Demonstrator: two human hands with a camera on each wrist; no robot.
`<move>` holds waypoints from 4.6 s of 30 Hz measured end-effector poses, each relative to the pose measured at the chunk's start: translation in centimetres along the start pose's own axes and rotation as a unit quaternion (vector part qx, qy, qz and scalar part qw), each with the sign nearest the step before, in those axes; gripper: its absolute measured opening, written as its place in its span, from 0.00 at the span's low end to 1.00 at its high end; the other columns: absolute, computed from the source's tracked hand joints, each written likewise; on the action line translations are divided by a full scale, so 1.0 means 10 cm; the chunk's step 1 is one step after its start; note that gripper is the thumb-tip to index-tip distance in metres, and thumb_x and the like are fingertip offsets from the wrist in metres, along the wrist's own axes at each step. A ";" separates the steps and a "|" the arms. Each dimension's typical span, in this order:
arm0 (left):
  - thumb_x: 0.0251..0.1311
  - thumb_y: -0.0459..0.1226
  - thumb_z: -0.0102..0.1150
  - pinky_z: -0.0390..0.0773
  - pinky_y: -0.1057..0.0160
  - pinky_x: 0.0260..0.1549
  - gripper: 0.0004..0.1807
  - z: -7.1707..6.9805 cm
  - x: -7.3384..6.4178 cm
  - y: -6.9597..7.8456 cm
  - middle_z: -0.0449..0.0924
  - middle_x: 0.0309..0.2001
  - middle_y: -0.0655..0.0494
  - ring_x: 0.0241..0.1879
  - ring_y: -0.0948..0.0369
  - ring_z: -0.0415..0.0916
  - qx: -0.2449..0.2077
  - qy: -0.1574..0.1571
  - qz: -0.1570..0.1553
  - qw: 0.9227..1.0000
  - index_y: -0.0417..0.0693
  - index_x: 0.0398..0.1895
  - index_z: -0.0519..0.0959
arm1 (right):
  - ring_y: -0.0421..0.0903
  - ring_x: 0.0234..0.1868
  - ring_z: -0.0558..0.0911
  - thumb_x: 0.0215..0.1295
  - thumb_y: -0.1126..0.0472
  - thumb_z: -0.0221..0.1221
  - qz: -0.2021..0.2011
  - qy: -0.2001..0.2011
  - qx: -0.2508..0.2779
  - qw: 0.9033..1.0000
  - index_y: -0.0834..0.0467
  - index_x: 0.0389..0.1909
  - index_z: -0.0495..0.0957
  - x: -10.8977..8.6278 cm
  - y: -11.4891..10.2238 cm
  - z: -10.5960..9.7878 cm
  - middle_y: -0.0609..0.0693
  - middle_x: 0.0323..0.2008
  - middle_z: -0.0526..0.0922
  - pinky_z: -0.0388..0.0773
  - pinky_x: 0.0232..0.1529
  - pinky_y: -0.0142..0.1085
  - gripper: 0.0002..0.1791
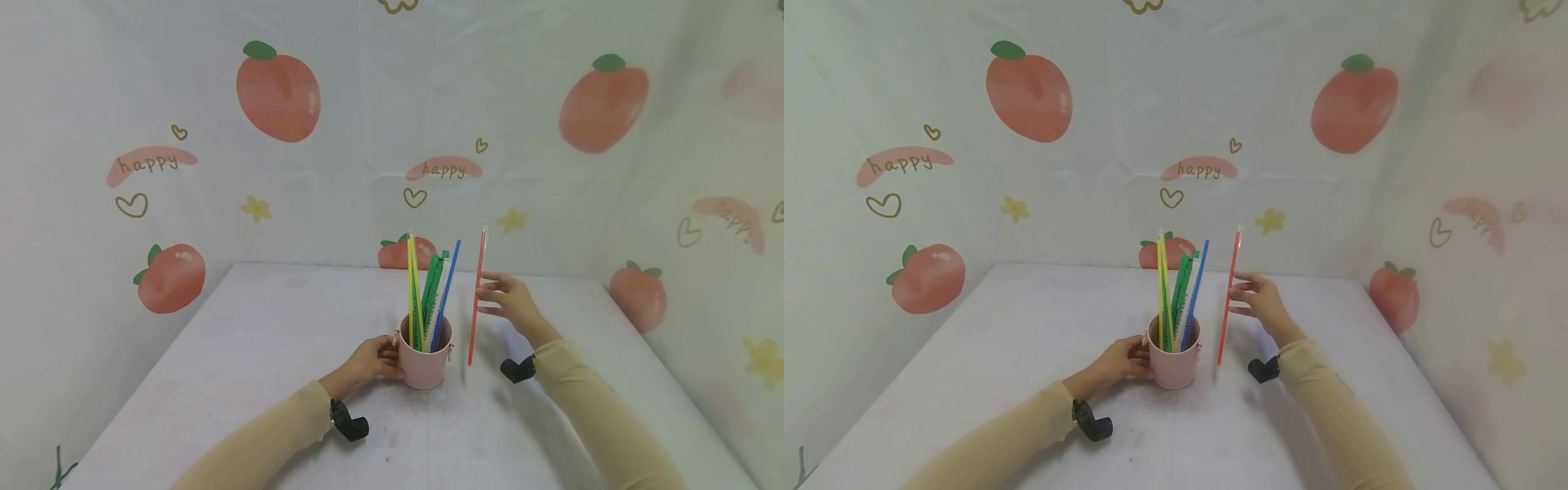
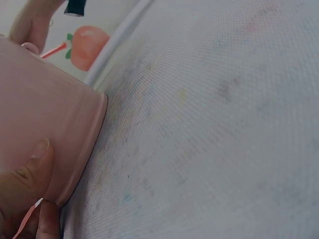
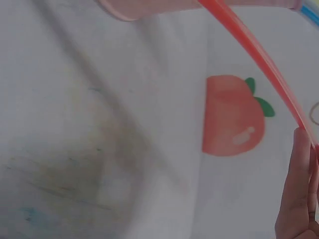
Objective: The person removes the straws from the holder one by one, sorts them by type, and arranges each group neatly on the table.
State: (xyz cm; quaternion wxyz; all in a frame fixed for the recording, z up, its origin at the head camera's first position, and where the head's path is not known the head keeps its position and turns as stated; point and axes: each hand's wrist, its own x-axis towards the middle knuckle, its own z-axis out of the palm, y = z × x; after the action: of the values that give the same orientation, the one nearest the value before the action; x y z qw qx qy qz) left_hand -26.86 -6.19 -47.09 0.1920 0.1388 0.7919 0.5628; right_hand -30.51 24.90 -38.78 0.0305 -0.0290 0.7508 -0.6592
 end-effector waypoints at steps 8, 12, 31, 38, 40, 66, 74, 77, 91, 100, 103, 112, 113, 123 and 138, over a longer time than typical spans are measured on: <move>0.44 0.26 0.73 0.81 0.57 0.51 0.32 0.00 -0.02 0.01 0.79 0.54 0.40 0.51 0.51 0.80 -0.002 0.001 -0.003 1.000 0.36 0.57 0.73 | 0.39 0.37 0.83 0.65 0.67 0.60 0.048 -0.003 -0.035 0.998 0.67 0.67 0.63 0.03 0.22 0.09 0.51 0.41 0.80 0.85 0.43 0.40 0.30; 0.44 0.26 0.73 0.81 0.57 0.52 0.33 0.00 -0.03 0.02 0.79 0.54 0.41 0.51 0.51 0.80 -0.002 0.000 -0.005 1.000 0.37 0.57 0.73 | 0.41 0.39 0.83 0.65 0.68 0.60 0.070 0.000 -0.060 0.996 0.67 0.66 0.65 0.04 0.30 0.13 0.57 0.45 0.81 0.85 0.43 0.40 0.29; 0.45 0.26 0.73 0.81 0.57 0.52 0.33 0.01 -0.04 0.03 0.79 0.54 0.41 0.51 0.51 0.80 -0.003 -0.003 -0.005 1.000 0.36 0.57 0.72 | 0.41 0.31 0.82 0.64 0.70 0.60 0.162 -0.030 -0.101 0.981 0.68 0.65 0.66 0.04 0.44 0.29 0.61 0.46 0.81 0.86 0.38 0.36 0.28; 0.44 0.25 0.72 0.82 0.57 0.51 0.33 0.01 -0.03 0.03 0.78 0.54 0.40 0.51 0.50 0.80 -0.007 0.001 -0.004 1.000 0.36 0.57 0.73 | 0.42 0.31 0.82 0.64 0.70 0.60 0.167 -0.042 -0.114 0.979 0.68 0.65 0.65 0.06 0.49 0.29 0.64 0.48 0.79 0.86 0.37 0.36 0.28; 0.44 0.25 0.73 0.82 0.57 0.51 0.33 0.01 -0.03 0.03 0.78 0.55 0.40 0.51 0.50 0.80 -0.007 0.001 -0.002 1.000 0.36 0.57 0.72 | 0.42 0.31 0.82 0.64 0.71 0.59 0.168 -0.047 -0.111 0.978 0.69 0.65 0.65 0.05 0.50 0.29 0.63 0.47 0.79 0.86 0.37 0.37 0.29; 0.43 0.25 0.73 0.82 0.58 0.51 0.33 0.01 0.00 0.02 0.79 0.54 0.39 0.51 0.50 0.80 -0.009 0.004 -0.005 1.000 0.35 0.57 0.72 | 0.41 0.24 0.78 0.62 0.72 0.59 0.191 -0.033 -0.114 0.974 0.68 0.63 0.67 0.10 0.58 0.35 0.54 0.33 0.77 0.84 0.30 0.32 0.27; 0.44 0.25 0.73 0.82 0.58 0.50 0.33 0.01 -0.02 0.02 0.79 0.54 0.39 0.51 0.50 0.80 -0.006 0.003 -0.004 1.000 0.35 0.57 0.72 | 0.42 0.25 0.78 0.62 0.70 0.60 0.214 -0.022 -0.152 0.965 0.63 0.62 0.69 0.08 0.53 0.38 0.55 0.34 0.78 0.84 0.32 0.31 0.26; 0.44 0.25 0.73 0.82 0.58 0.50 0.32 0.01 -0.03 0.03 0.79 0.54 0.39 0.51 0.50 0.80 -0.004 0.003 -0.006 1.000 0.35 0.56 0.73 | 0.42 0.25 0.78 0.63 0.70 0.60 0.218 -0.022 -0.159 0.963 0.63 0.63 0.68 0.08 0.53 0.38 0.55 0.32 0.79 0.85 0.31 0.32 0.26; 0.44 0.25 0.72 0.82 0.57 0.50 0.31 0.01 -0.05 0.04 0.78 0.54 0.38 0.51 0.49 0.80 -0.004 -0.001 -0.002 1.000 0.34 0.56 0.72 | 0.41 0.23 0.78 0.63 0.69 0.60 0.217 -0.022 -0.159 0.963 0.62 0.63 0.67 0.05 0.53 0.40 0.53 0.30 0.79 0.85 0.30 0.33 0.27; 0.44 0.25 0.73 0.82 0.58 0.50 0.33 0.01 -0.02 0.01 0.78 0.55 0.38 0.52 0.49 0.80 -0.007 -0.001 0.004 1.000 0.35 0.57 0.72 | 0.40 0.23 0.78 0.64 0.69 0.60 0.220 -0.021 -0.148 0.964 0.61 0.64 0.67 0.06 0.54 0.39 0.52 0.28 0.78 0.85 0.29 0.33 0.27; 0.44 0.25 0.73 0.82 0.58 0.51 0.33 0.01 -0.03 0.01 0.78 0.55 0.38 0.52 0.48 0.80 -0.003 0.000 0.008 1.000 0.35 0.57 0.72 | 0.40 0.23 0.78 0.64 0.69 0.60 0.222 -0.021 -0.142 0.965 0.62 0.64 0.67 0.06 0.55 0.39 0.52 0.28 0.78 0.85 0.29 0.33 0.27; 0.44 0.25 0.73 0.81 0.57 0.53 0.33 0.01 -0.04 0.01 0.78 0.55 0.39 0.53 0.49 0.79 0.003 -0.001 0.011 1.000 0.35 0.57 0.72 | 0.41 0.24 0.78 0.63 0.68 0.61 0.223 -0.027 -0.142 0.964 0.61 0.64 0.66 0.06 0.56 0.37 0.53 0.30 0.78 0.85 0.30 0.32 0.28; 0.44 0.26 0.73 0.81 0.57 0.52 0.33 0.01 -0.04 0.01 0.78 0.55 0.39 0.53 0.49 0.79 0.005 -0.001 0.012 1.000 0.35 0.58 0.72 | 0.41 0.24 0.78 0.63 0.68 0.61 0.223 -0.028 -0.141 0.964 0.61 0.64 0.66 0.06 0.56 0.37 0.52 0.30 0.78 0.85 0.30 0.32 0.28; 0.44 0.25 0.73 0.81 0.57 0.52 0.34 0.01 -0.04 0.01 0.78 0.55 0.39 0.52 0.50 0.80 0.001 0.003 0.004 1.000 0.35 0.59 0.72 | 0.40 0.23 0.78 0.64 0.71 0.59 0.210 -0.043 -0.110 0.971 0.64 0.65 0.65 0.04 0.57 0.34 0.51 0.28 0.78 0.85 0.29 0.33 0.28; 0.44 0.25 0.72 0.81 0.58 0.52 0.34 0.01 -0.03 0.02 0.78 0.55 0.39 0.52 0.50 0.80 0.001 0.001 0.002 1.000 0.34 0.59 0.71 | 0.40 0.25 0.79 0.64 0.70 0.59 0.219 -0.049 -0.095 0.970 0.63 0.65 0.64 0.04 0.55 0.32 0.50 0.29 0.80 0.85 0.31 0.33 0.28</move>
State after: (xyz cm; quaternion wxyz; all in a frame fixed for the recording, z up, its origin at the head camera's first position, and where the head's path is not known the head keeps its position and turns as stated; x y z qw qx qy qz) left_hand -26.53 -6.15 -46.91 0.1898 0.1403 0.7925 0.5624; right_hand -30.66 22.43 -44.70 0.2079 0.1005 0.7958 -0.5598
